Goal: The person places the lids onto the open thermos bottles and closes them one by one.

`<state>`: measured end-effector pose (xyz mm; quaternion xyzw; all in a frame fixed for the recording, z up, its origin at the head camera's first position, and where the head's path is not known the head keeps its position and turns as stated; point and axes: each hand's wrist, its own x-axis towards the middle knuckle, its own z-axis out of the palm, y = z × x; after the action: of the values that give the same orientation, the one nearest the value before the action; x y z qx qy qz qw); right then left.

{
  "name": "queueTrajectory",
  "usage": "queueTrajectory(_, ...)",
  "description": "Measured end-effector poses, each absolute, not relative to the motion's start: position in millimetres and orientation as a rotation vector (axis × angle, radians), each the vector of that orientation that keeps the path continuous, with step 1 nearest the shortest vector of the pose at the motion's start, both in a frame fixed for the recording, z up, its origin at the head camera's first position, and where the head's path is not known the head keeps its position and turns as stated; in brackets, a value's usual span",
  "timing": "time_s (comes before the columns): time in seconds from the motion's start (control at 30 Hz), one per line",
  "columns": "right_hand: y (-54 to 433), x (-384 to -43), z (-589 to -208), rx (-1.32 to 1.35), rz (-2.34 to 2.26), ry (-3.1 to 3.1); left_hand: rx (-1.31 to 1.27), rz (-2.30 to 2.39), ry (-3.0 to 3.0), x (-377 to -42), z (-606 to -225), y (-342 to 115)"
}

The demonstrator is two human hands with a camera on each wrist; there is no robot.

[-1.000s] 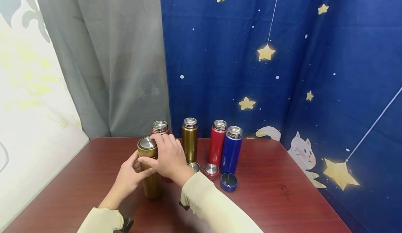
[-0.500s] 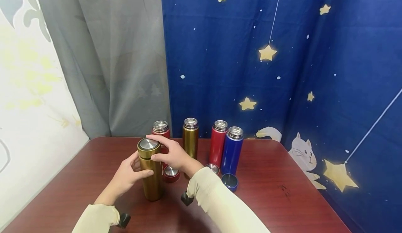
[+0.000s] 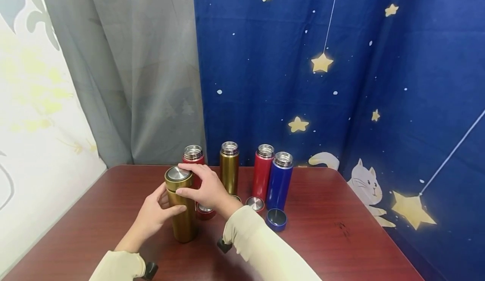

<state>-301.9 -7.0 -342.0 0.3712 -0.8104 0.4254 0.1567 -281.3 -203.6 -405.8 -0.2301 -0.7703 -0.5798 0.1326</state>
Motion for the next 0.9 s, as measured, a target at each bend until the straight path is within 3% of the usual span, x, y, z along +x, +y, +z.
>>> queueTrajectory(0.67,-32,-296,-348,0.725,0.446,-2.091,-0.408,-1.294,-2.191,-265,-404,-188)
queueTrajectory(0.77,-30,-295,-347,0.76,0.535,-2.169,-0.441,-1.382,-2.196,-274,-414,-193)
queueTrajectory(0.9,-20,-297,-343,0.962,1.022,-2.331,-0.56,-1.551,-2.191,-277,-413,-198)
